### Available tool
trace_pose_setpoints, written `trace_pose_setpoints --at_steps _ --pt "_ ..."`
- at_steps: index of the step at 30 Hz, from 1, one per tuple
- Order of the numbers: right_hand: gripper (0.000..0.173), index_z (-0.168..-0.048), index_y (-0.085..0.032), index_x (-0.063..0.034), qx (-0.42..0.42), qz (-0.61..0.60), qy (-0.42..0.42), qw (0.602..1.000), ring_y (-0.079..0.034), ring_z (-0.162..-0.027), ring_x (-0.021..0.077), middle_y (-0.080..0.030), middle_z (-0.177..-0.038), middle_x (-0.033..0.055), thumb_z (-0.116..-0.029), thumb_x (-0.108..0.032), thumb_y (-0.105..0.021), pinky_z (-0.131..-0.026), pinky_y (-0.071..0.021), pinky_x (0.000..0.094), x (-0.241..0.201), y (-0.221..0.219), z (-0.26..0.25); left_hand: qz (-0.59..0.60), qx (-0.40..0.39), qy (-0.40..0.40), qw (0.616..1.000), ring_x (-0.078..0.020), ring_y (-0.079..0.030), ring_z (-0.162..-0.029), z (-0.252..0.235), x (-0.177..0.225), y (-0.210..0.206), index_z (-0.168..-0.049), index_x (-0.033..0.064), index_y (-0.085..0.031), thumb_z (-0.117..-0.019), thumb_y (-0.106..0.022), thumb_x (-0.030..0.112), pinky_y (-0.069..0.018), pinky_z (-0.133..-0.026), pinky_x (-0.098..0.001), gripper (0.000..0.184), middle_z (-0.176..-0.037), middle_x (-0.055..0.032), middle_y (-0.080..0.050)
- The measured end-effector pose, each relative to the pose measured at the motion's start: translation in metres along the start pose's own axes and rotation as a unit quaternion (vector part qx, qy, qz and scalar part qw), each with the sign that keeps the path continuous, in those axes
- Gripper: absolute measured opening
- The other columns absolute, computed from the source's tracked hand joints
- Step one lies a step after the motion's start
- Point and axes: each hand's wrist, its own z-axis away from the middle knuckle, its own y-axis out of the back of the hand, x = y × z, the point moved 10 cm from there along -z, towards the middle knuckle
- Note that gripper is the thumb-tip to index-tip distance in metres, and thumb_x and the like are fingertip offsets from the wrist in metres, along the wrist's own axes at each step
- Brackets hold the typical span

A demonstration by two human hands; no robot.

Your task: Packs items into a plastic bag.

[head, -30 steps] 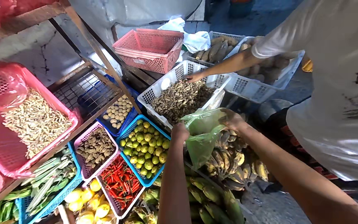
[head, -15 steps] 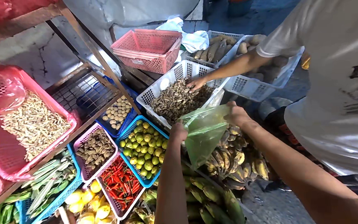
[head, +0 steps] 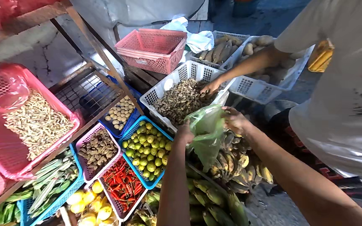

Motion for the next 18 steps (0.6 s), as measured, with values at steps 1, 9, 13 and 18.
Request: trace_pose_setpoints --at_steps 1,9,13,18 --pt "0.043 -0.146 -0.040 -0.0107 0.001 -0.022 0.007 1.000 -0.055 -0.065 0.0106 -0.056 -0.104 0.0088 -0.1050 -0.003 -0.052 -0.055 -0.0498 0.0253 0.000 -0.005 0.001 0.005 0.002 -0.002 1.000 -0.0350 -0.068 -0.107 -0.001 0.001 0.000 -0.165 0.0149 -0.008 -0.0958 -0.063 0.005 -0.0592 -0.086 -0.0461 0.090 -0.144 -0.0271 -0.050" --pt "0.051 -0.150 -0.033 -0.0085 -0.012 -0.122 -0.015 0.992 -0.050 -0.061 0.0045 -0.053 -0.103 0.0047 -0.1036 -0.001 -0.052 -0.053 -0.0456 0.0185 0.014 -0.021 0.009 0.066 0.018 -0.025 0.997 -0.0344 -0.070 -0.104 -0.005 -0.003 0.001 -0.165 0.0117 -0.013 -0.0957 -0.066 0.007 -0.0607 -0.085 -0.0452 0.087 -0.148 -0.0278 -0.047" --pt "0.020 -0.124 -0.050 -0.0059 0.015 -0.201 -0.034 0.979 -0.049 -0.051 0.0031 -0.055 -0.079 0.0007 -0.1037 -0.003 -0.053 -0.049 -0.0479 0.0160 0.022 -0.016 0.011 0.097 0.018 -0.035 0.995 -0.0317 -0.072 -0.095 -0.009 -0.007 0.001 -0.164 0.0143 -0.019 -0.0971 -0.066 0.009 -0.0618 -0.079 -0.0430 0.082 -0.144 -0.0270 -0.051" --pt "0.009 -0.113 -0.052 -0.0066 0.015 -0.246 -0.049 0.968 -0.049 -0.048 0.0029 -0.054 -0.072 -0.0001 -0.1045 -0.004 -0.051 -0.048 -0.0484 0.0154 0.026 -0.015 0.007 0.088 0.045 -0.054 0.994 -0.0328 -0.070 -0.106 -0.010 -0.005 0.006 -0.161 0.0118 -0.030 -0.0980 -0.064 0.010 -0.0605 -0.085 -0.0454 0.072 -0.146 -0.0253 -0.051"
